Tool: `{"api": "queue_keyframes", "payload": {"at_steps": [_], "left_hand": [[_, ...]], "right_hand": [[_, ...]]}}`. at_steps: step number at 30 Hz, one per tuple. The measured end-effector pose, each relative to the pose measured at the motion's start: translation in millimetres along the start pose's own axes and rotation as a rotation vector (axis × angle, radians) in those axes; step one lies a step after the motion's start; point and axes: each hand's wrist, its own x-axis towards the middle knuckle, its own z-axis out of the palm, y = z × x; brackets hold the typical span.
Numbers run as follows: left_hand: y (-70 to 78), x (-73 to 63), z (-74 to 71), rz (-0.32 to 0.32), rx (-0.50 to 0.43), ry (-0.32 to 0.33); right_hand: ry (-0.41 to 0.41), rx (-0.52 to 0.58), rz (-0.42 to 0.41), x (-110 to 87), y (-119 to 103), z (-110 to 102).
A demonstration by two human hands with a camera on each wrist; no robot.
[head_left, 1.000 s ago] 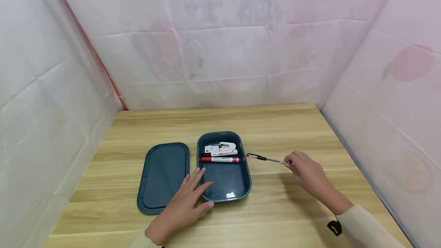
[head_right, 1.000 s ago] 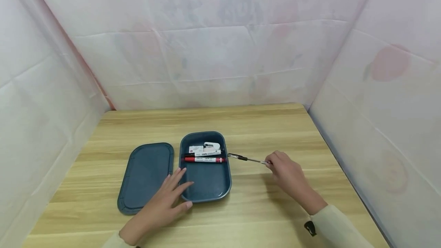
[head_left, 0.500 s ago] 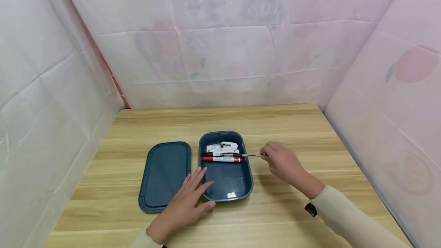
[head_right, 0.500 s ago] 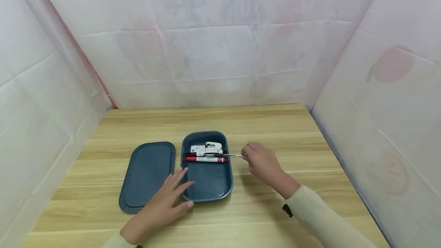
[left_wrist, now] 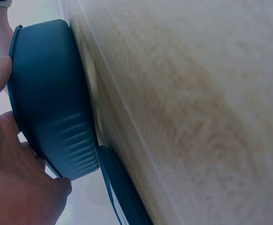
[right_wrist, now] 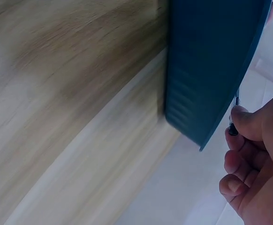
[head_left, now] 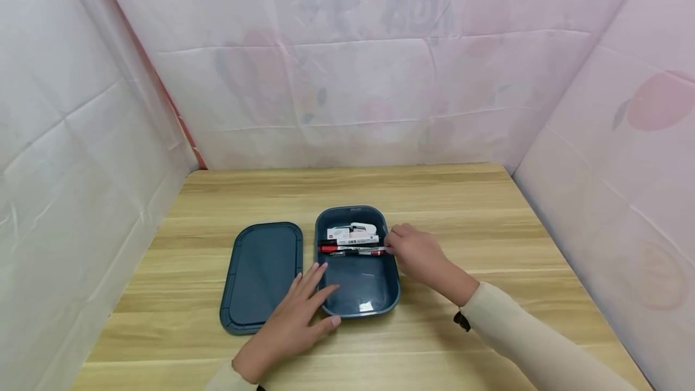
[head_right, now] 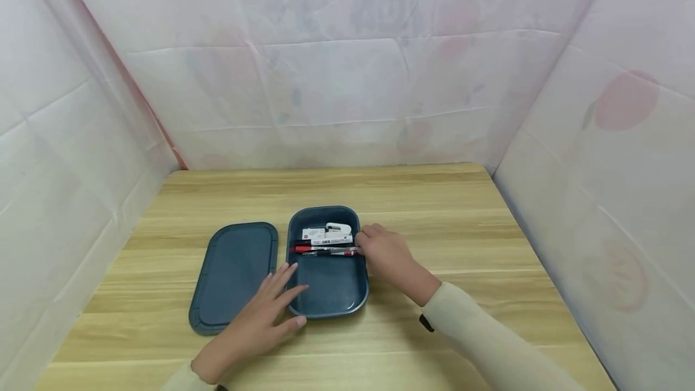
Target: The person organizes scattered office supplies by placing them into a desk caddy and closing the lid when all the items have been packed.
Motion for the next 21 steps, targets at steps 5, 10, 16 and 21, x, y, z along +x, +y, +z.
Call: {"api": "queue_keyframes", "payload": {"at_steps": [5,10,16,21], "left_hand": [[-0.9,1.4,0.3,0.000,0.006,-0.005],[-1.7,1.5,0.3,0.010,0.012,-0.003],[-0.8,0.9,0.0,0.014,0.010,-0.006],[-0.2,1.0,-0.5,0.016,0.011,-0.007]], "right_hand": [[-0.029,0.002,-0.002,6.7,-4,5],[-0.033,-0.020,-0.015,10.7,-6,11],[-0.019,-0.048,-0.045,14.0,-9,16],[-0.017,-0.079,-0.062,17.5,-10,18]]}}
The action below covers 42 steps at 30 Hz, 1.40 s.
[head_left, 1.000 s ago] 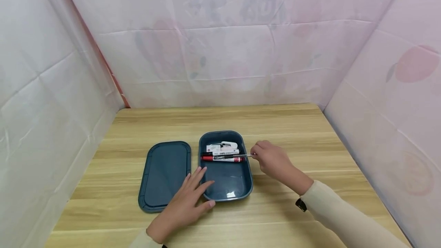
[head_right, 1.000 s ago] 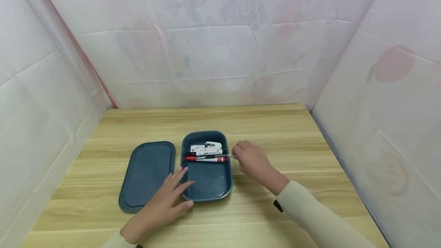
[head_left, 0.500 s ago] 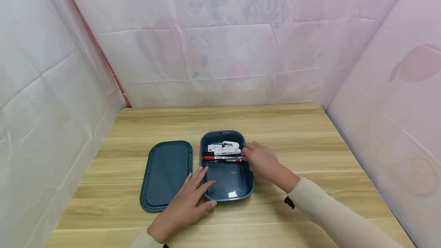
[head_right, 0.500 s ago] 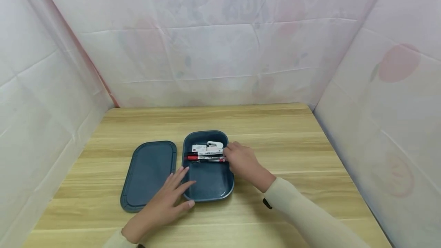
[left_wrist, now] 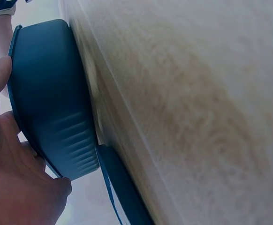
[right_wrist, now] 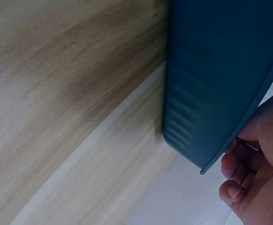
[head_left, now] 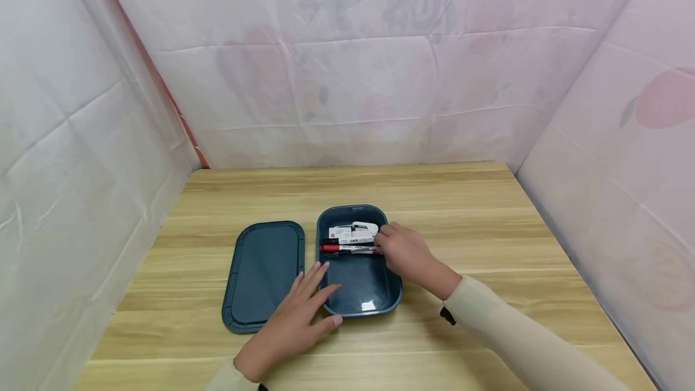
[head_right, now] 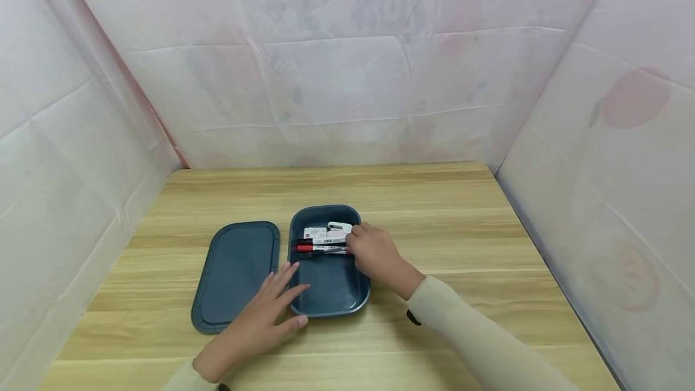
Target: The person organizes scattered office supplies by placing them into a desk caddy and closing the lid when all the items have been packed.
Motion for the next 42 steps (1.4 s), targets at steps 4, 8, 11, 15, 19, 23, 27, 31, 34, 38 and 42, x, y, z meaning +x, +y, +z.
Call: {"api": "queue_keyframes", "payload": {"at_steps": [4,8,11,15,19,23,27,31,34,38,42], "left_hand": [[0.2,0.2,0.0,-0.004,0.002,-0.006],[0.0,0.3,-0.4,-0.007,-0.002,-0.012],[-0.3,0.5,-0.5,-0.006,-0.005,-0.011],[-0.6,0.5,-0.4,-0.007,-0.001,-0.011],[-1.1,0.2,-0.1,-0.004,0.001,-0.014],[-2.6,-0.5,-0.6,-0.006,0.009,-0.015],[-4.5,-1.1,-0.7,-0.007,0.011,-0.010],[-6.4,-2.3,-0.6,-0.011,0.018,-0.004],[-7.2,-3.1,-1.3,-0.013,0.027,-0.001],[-6.7,-3.5,-2.6,-0.026,0.025,-0.003],[-5.6,-5.2,-3.6,-0.052,-0.009,0.008]], "right_hand": [[0.000,-0.017,-0.011,1.3,0,1],[0.008,-0.034,-0.024,1.4,-1,2],[0.021,-0.049,-0.029,1.1,-1,3],[0.021,-0.036,-0.021,0.8,-2,3],[-0.015,0.024,0.021,-1.2,-2,3],[-0.022,0.075,0.068,-3.7,-3,0],[0.026,0.106,0.106,-7.3,-3,-7],[0.074,0.130,0.130,-9.8,-5,-12],[0.114,0.162,0.157,-11.9,-10,-18],[0.168,0.228,0.199,-13.4,-19,-29],[0.253,0.321,0.218,-15.0,-34,-38]]}}
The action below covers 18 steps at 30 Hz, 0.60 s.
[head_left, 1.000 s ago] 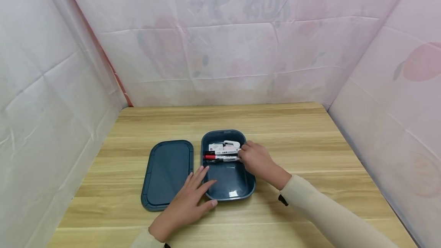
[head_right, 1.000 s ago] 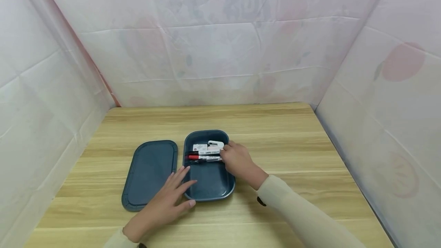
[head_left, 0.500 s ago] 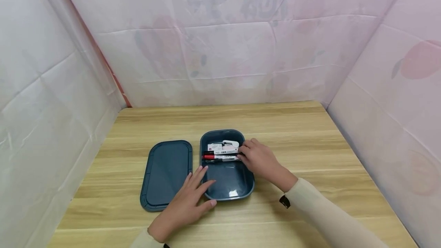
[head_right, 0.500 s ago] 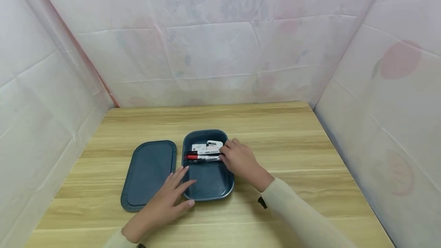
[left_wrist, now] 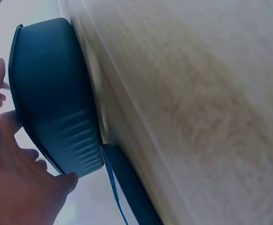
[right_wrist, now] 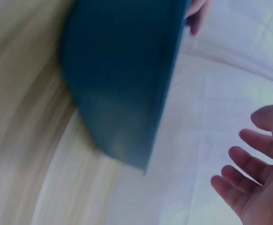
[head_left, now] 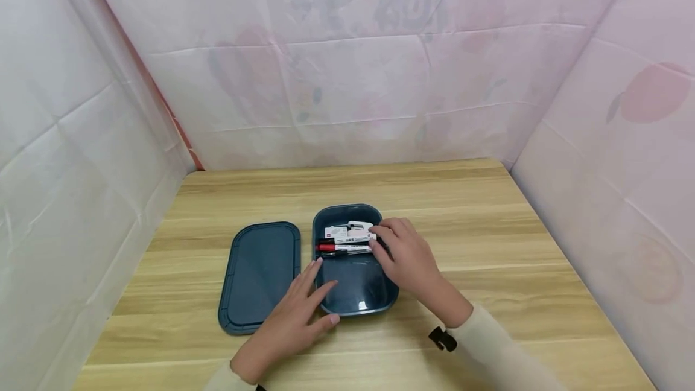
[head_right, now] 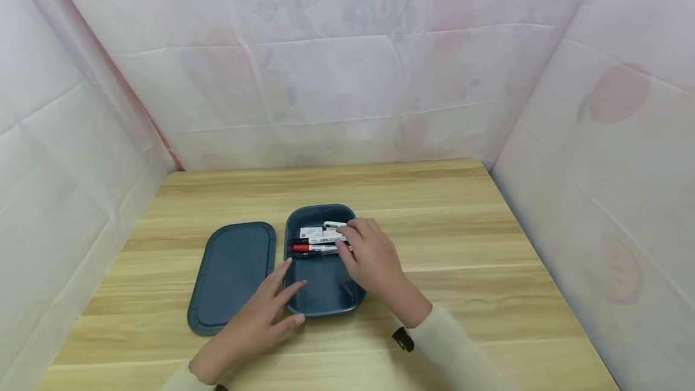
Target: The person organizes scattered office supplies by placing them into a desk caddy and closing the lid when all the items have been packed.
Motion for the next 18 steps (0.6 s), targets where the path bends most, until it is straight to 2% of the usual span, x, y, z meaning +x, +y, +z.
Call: {"api": "queue_keyframes", "payload": {"at_steps": [3,6,8,11,14,18], "left_hand": [[0.4,-1.4,-2.2,-0.021,-0.035,0.035],[-3.1,-5.1,-6.2,-0.048,-0.041,0.099],[-7.8,-8.0,-9.7,-0.059,-0.007,0.172],[-16.8,-12.8,-16.8,-0.075,0.074,0.316],[-26.5,-19.7,-26.4,-0.124,0.101,0.446],[-38.5,-30.1,-38.2,-0.211,0.038,0.538]], "right_hand": [[0.091,0.099,0.007,-4.6,-16,-1],[0.174,0.209,0.016,-10.1,-36,3],[0.217,0.268,0.013,-13.9,-50,9],[0.263,0.321,-0.002,-20.3,-72,21],[0.230,0.370,0.031,-26.3,-93,35],[0.140,0.471,0.153,-30.4,-119,47]]}}
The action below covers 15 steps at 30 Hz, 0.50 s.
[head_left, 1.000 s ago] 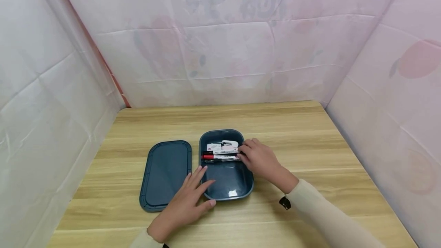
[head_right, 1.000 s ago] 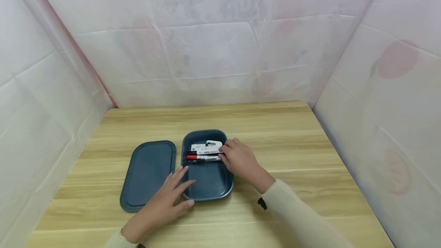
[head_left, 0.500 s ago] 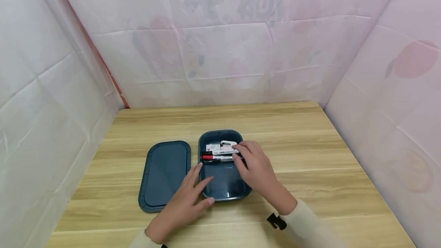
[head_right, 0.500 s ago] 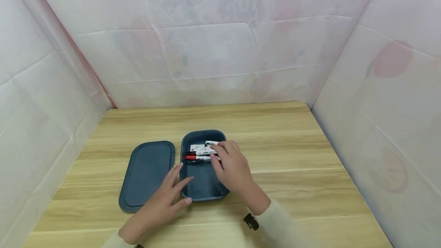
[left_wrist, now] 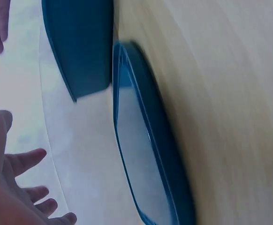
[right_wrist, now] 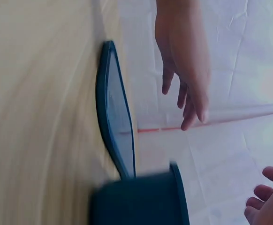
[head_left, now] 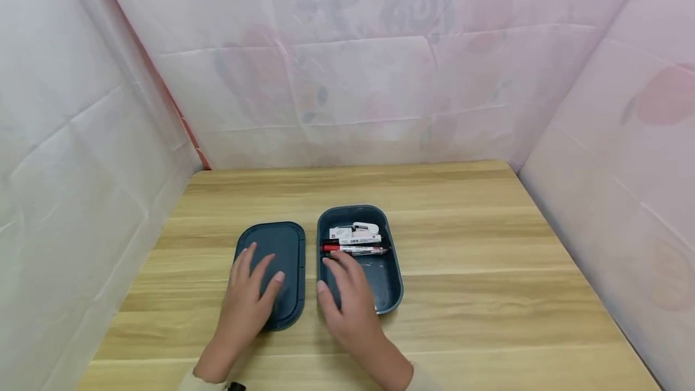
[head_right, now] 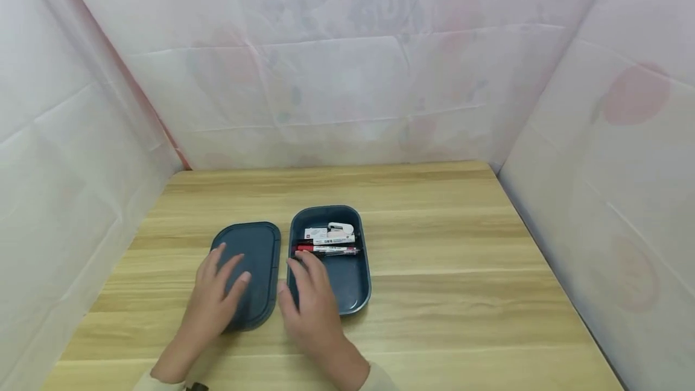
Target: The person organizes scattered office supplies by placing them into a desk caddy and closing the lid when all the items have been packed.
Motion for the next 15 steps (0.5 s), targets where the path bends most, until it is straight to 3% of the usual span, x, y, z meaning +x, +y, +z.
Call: {"api": "queue_keyframes", "payload": {"at_steps": [4,8,15], "left_hand": [[-11.9,-0.7,-9.7,-0.085,-0.039,0.034],[-22.5,-0.7,-12.4,-0.172,-0.090,0.017],[-36.3,0.4,-2.7,-0.225,-0.239,-0.012]], "right_hand": [[-0.029,0.129,0.114,-4.5,-13,19],[-0.100,0.241,0.215,-8.4,-20,39],[-0.165,0.215,0.311,-15.0,-15,72]]}}
